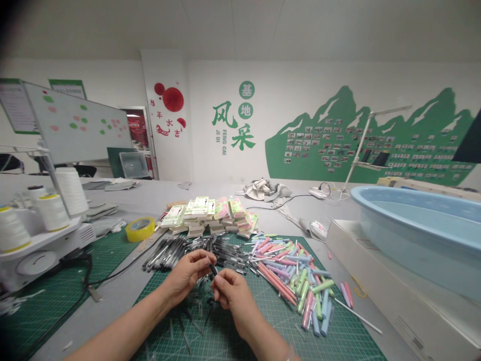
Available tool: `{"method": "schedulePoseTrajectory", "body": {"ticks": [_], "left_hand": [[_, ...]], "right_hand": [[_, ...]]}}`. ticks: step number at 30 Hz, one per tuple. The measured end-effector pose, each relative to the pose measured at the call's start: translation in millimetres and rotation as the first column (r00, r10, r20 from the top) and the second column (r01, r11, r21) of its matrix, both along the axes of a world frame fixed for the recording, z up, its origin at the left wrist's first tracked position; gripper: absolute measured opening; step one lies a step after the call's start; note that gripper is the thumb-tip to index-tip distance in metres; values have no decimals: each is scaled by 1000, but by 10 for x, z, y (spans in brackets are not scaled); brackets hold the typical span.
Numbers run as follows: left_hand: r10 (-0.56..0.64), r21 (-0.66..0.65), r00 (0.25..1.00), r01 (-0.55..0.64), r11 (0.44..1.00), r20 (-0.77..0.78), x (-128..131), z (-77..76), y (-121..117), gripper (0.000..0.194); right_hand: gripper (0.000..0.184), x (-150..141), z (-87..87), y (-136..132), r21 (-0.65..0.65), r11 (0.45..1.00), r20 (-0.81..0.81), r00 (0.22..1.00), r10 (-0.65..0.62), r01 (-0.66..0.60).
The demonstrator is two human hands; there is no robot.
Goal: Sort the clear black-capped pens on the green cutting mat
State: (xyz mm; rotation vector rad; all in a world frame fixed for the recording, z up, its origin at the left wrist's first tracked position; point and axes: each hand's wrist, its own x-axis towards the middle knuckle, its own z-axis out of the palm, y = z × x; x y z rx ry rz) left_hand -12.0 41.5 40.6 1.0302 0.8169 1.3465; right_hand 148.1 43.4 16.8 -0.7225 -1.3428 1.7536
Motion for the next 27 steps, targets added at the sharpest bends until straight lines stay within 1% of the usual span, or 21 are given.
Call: {"method": "schedulePoseTrajectory", "body": {"ticks": [3, 4, 8, 13, 17, 19, 20, 22, 23, 25, 27], "left_hand": [[-58, -7, 998, 58, 998, 36, -1, 18, -15, 23], [-64, -5, 997, 64, 998, 47, -1, 23, -18, 23], [-5, -16, 1000, 5, 1000, 16, -12, -6, 6, 13], [28, 9, 999, -28, 1000, -36, -15, -61, 26, 15], [76, 8, 996, -76, 997, -36, -40, -53, 62, 16], [146, -7, 989, -146, 989, -8, -85, -40, 105, 16], [189, -17, 982, -189, 982, 7, -111, -35, 126, 16], [260, -36, 965, -259, 965, 24, -151, -33, 149, 18], [271, -45, 962, -270, 962, 22, -157, -38, 148, 19], [230, -58, 973, -231, 971, -13, -128, -55, 116, 24], [124, -64, 989, -130, 989, -86, -59, -75, 64, 32]], "right_hand": [[24, 1, 7, -6, 10, 1000, -3, 1000, 4, -4], [25, 1, 10, -9, 14, 1000, -6, 1000, 5, -5], [25, 0, 13, -16, 13, 1000, -14, 1000, 10, -10], [26, -6, 9, -30, 6, 1000, -9, 1000, 27, -27], [28, -17, 10, -19, -6, 1000, -8, 1000, 28, -28], [28, -27, -6, -3, 8, 1000, 44, 999, 18, -18], [28, -34, -19, 5, 34, 999, 95, 996, 3, -6], [28, -50, -51, 21, 119, 993, 224, 974, -42, 15], [28, -57, -68, 28, 155, 988, 279, 958, -61, 18], [29, -67, -99, 36, 184, 983, 335, 940, -67, 5], [31, -69, -122, 41, 174, 985, 323, 945, -53, -4]]}}
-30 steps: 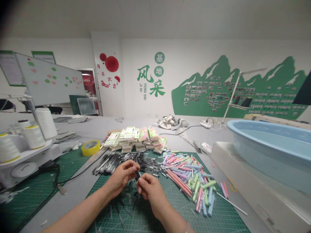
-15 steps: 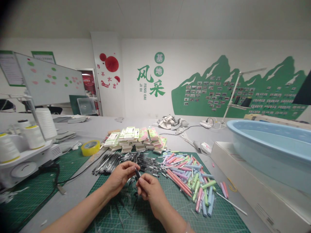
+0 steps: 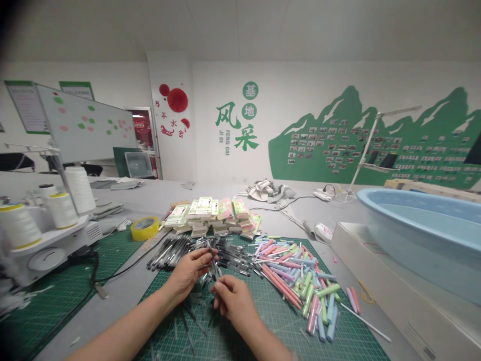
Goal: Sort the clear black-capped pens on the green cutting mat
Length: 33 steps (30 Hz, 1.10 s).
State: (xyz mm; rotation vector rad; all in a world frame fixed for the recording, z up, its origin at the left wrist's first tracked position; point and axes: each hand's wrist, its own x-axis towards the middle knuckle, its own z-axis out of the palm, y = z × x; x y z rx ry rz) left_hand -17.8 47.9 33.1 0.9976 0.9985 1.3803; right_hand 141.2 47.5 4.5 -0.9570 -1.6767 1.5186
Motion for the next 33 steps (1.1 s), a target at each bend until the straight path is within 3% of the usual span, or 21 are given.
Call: {"method": "schedulePoseTrajectory", "body": {"ticks": [4, 6, 8, 10, 12, 14, 17, 23, 33], "left_hand": [[-180, 20, 964, 188, 982, -194, 44, 8, -17, 38], [-93, 86, 944, 126, 988, -317, -112, 37, 59, 40], [132, 175, 869, -53, 983, -477, -409, 58, 167, 44], [390, 307, 637, -243, 920, -664, -783, 49, 263, 40], [517, 427, 312, -315, 848, -797, -1134, 4, 321, 34], [455, 406, 92, -320, 856, -886, -1379, -64, 343, 31], [342, 349, -75, -304, 887, -937, -1511, -162, 350, 30], [321, 366, -202, -250, 896, -925, -1439, -250, 354, 29], [317, 367, -218, -248, 897, -923, -1415, -278, 365, 30]], "right_hand": [[31, 8, -19, 11, 8, 1000, -38, 999, -29, 29], [30, 13, -15, 16, 24, 997, -35, 997, -66, 67], [29, 23, -5, 19, 62, 992, -38, 994, -106, 108], [25, 39, 11, 24, 119, 983, -41, 990, -136, 140], [20, 61, 23, 31, 180, 969, -27, 986, -165, 167], [17, 85, 26, 45, 227, 955, 2, 980, -197, 192], [15, 120, 9, 76, 289, 932, 40, 970, -242, 221], [14, 190, -2, 149, 406, 874, 88, 941, -328, 266], [22, 317, 7, 228, 583, 783, 248, 869, -427, 218]]}}
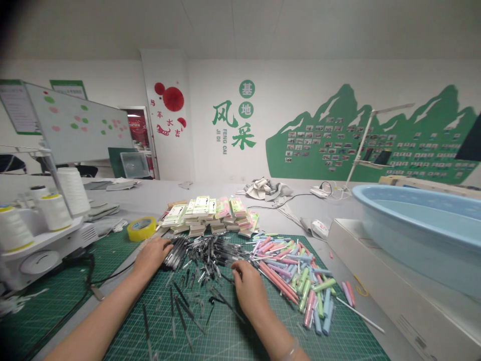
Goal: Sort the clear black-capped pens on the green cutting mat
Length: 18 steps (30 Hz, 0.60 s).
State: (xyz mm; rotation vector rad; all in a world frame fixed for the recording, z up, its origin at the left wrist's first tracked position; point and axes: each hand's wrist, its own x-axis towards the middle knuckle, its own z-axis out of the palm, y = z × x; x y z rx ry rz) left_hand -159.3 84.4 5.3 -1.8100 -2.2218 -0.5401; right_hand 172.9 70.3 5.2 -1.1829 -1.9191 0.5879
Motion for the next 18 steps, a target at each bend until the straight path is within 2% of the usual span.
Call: {"method": "schedulePoseTrajectory", "body": {"ticks": [4, 7, 10, 12, 15, 18], "left_hand": [[10, -12, 999, -9, 1000, 30, 10, 13, -6, 30], [-4, 13, 999, 3, 1000, 44, 67, 84, -41, 27], [-109, 49, 993, 106, 993, 55, 193, 203, -86, 22], [-230, 4, 968, 231, 973, 99, 287, 276, -113, 18], [-367, -153, 907, 400, 903, 206, 373, 330, -145, 13], [-450, -325, 835, 541, 776, 317, 361, 316, -171, 12]], "right_hand": [[24, 13, -6, -2, 35, 999, 141, 990, -6, 2], [26, 23, -29, 3, 61, 998, 230, 973, -34, 21], [29, 38, -65, 25, 112, 993, 310, 947, -78, 45], [30, 48, -86, 45, 141, 988, 354, 929, -108, 61], [32, 54, -102, 70, 161, 984, 399, 906, -140, 81], [32, 51, -102, 77, 171, 982, 441, 885, -151, 83]]}}
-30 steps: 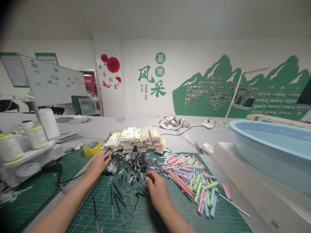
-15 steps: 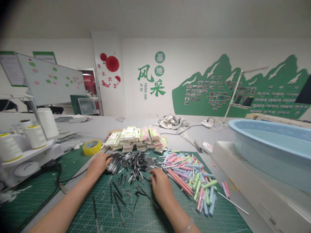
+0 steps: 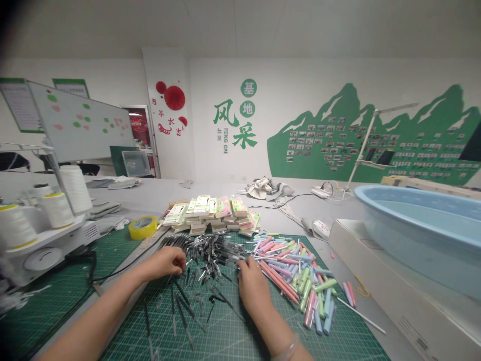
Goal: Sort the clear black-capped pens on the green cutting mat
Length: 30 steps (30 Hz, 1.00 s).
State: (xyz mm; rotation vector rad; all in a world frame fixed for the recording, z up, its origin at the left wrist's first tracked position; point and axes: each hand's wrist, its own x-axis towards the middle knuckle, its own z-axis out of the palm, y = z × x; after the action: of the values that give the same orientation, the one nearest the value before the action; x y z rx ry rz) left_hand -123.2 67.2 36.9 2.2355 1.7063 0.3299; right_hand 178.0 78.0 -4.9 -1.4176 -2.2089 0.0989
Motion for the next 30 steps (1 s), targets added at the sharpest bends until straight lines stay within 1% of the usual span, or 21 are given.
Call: {"method": "schedulePoseTrajectory", "body": {"ticks": [2, 4, 8, 10, 12, 14, 16, 18, 20, 21, 22, 23, 24, 25, 26, 27, 28, 29, 30], "left_hand": [[-77, -102, 997, 80, 992, 29, -34, -25, -15, 14], [-107, -129, 994, 110, 985, 36, -58, -46, -25, 15], [-119, -91, 991, 114, 989, -56, -36, -61, -37, 14], [-147, -62, 985, 141, 988, -92, -5, -53, -48, 14], [-182, -36, 977, 179, 983, -108, 20, -29, -68, 15], [-194, -46, 977, 191, 981, -86, 33, 19, -97, 15], [-173, -96, 985, 172, 980, -6, 33, 94, -132, 17], [-136, -150, 982, 155, 977, 130, 30, 187, -166, 16], [-106, -176, 947, 165, 970, 302, 36, 269, -188, 14], [-86, -180, 913, 170, 969, 398, 46, 294, -190, 14], [-59, -173, 866, 166, 971, 497, 60, 306, -184, 14], [-26, -154, 801, 146, 977, 597, 78, 301, -170, 14], [11, -124, 716, 107, 986, 698, 99, 283, -148, 15], [43, -95, 606, 54, 994, 794, 121, 252, -119, 15], [66, -72, 472, -4, 997, 879, 144, 215, -85, 16], [78, -63, 323, -56, 996, 943, 165, 175, -50, 17], [86, -71, 172, -92, 993, 981, 185, 137, -16, 18], [94, -90, 36, -111, 990, 995, 203, 104, 15, 19], [103, -111, -73, -116, 987, 992, 218, 80, 41, 20]], "right_hand": [[31, -4, 4, -5, 9, 1000, 29, 1000, -4, 3], [31, -9, 6, -12, 19, 1000, 52, 999, -7, 6], [26, -21, 0, -11, 51, 999, 123, 992, -26, 20], [22, -30, -11, 3, 68, 997, 177, 983, -42, 31], [21, -41, -24, 21, 88, 996, 220, 974, -52, 33], [22, -47, -38, 37, 106, 994, 242, 968, -59, 34], [22, -41, -49, 44, 114, 993, 248, 966, -65, 38], [23, -23, -51, 41, 113, 992, 225, 972, -72, 48], [22, 2, -43, 32, 91, 995, 154, 986, -63, 49], [21, 14, -36, 26, 69, 997, 100, 994, -53, 46], [19, 23, -26, 21, 42, 998, 36, 998, -42, 41], [17, 29, -16, 16, 12, 999, -32, 999, -29, 30], [16, 30, -5, 11, -17, 1000, -100, 995, -14, 12], [15, 26, 6, 7, -38, 999, -164, 986, 6, -13], [14, 19, 16, 2, -50, 998, -222, 975, 29, -41], [15, 9, 26, -3, -54, 996, -273, 960, 56, -73], [17, -3, 35, -9, -52, 993, -316, 945, 85, -106], [20, -14, 44, -17, -43, 989, -350, 930, 115, -139], [22, -25, 53, -26, -31, 985, -375, 916, 145, -169]]}}
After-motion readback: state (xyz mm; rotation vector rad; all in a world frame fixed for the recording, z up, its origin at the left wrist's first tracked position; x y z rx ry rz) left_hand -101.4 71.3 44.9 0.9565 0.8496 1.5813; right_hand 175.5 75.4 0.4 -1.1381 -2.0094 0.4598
